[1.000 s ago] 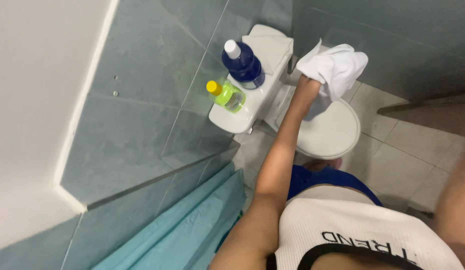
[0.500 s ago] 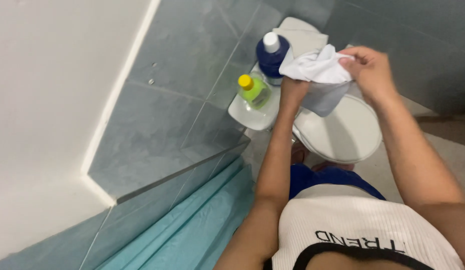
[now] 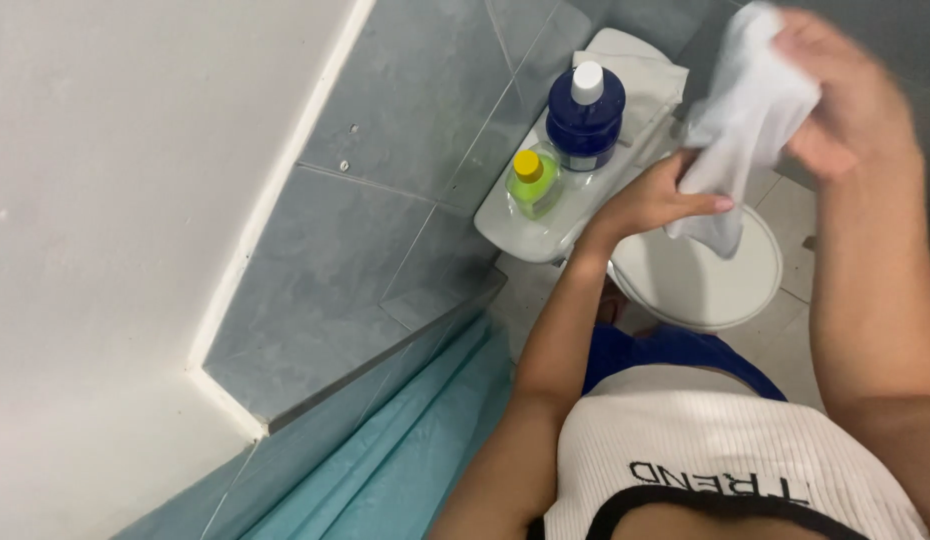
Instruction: Wiping a bathroom sink, a door handle, and a toilet with a cloth and cleaning liquid.
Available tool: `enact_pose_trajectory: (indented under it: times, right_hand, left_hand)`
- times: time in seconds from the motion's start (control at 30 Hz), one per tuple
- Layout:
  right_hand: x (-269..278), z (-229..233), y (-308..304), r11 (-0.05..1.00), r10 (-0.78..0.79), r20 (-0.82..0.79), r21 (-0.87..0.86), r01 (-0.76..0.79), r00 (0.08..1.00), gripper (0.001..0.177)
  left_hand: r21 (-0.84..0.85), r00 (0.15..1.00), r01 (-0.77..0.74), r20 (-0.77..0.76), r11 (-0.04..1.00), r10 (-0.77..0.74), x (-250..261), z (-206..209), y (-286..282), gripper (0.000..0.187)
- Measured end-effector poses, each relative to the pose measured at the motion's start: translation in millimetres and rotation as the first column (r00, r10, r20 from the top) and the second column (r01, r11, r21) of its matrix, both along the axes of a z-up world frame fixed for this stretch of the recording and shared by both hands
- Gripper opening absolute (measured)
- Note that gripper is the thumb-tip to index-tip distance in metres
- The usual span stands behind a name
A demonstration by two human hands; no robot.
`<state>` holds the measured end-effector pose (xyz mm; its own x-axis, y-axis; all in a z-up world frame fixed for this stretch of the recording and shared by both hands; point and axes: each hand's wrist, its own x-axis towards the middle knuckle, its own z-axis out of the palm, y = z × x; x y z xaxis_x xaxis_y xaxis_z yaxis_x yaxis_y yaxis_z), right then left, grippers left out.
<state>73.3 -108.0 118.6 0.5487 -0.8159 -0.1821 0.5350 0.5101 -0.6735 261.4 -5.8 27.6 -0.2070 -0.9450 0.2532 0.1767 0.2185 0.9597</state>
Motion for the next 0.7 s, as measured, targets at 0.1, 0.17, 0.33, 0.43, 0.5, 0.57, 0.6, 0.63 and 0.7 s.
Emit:
enact_pose_trajectory:
  times: [0.1, 0.17, 0.33, 0.43, 0.5, 0.57, 0.6, 0.63, 0.7]
  right_hand:
    - [-2.6, 13.2, -5.1, 0.803, -0.371, -0.323, -0.582, 0.127, 0.870, 0.029]
    - [-29.4, -15.9, -0.5, 0.616, -0.539, -0.515, -0.781, -0.106, 0.666, 0.041]
    - [-14.5, -33.1, 64.7, 0.719, -0.045, -0.844, -0.399, -0.569, 0.535, 0.082]
    - [-17.5, -76.0, 83.9, 0.923, 0.088, -0.930, -0.058, -0.380, 0.356, 0.074]
    - [-30.1, -108.4, 80.4, 0.966, 0.013, -0.939, -0.077, -0.248, 0.345, 0.054]
    - [-32.1, -105.7, 73.4, 0.985, 0.017, -0.967, -0.027, -0.169, 0.253, 0.049]
    - [-33.9, -104.3, 70.8, 0.995, 0.029, -0.987, 0.014, -0.096, 0.160, 0.045]
    - [-39.9, -107.9, 64.3, 0.996, 0.030, -0.987, 0.016, -0.089, 0.157, 0.045]
    - [-46.4, -116.0, 50.2, 0.990, -0.144, -0.955, -0.141, 0.032, 0.259, 0.043]
  left_hand:
    - [0.402, 0.980, 0.143, 0.070, 0.904, -0.186, -6.1, -23.4, 0.6, 0.052]
    - [0.405, 0.984, 0.109, 0.085, 0.908, -0.156, -2.4, -6.4, -0.1, 0.048]
    - [0.171, 0.966, 0.087, 0.225, 0.981, -0.124, -6.7, -24.6, -4.1, 0.037]
    - [0.168, 0.846, 0.131, 0.495, 0.977, -0.198, -15.2, -37.3, -9.5, 0.028]
    - [0.346, 0.946, -0.001, 0.303, 0.938, -0.110, -20.6, -48.6, -12.8, 0.031]
    - [0.341, 0.942, -0.083, 0.334, 0.936, -0.038, -23.7, -77.7, -23.5, 0.033]
    - [0.328, 0.931, -0.174, 0.363, 0.928, 0.046, -26.3, -92.5, -28.0, 0.038]
    - [0.330, 0.932, -0.167, 0.361, 0.929, 0.040, -24.9, -96.4, -32.4, 0.038]
    - [0.465, 0.963, -0.123, 0.270, 0.877, -0.008, -15.9, -103.8, -40.2, 0.046]
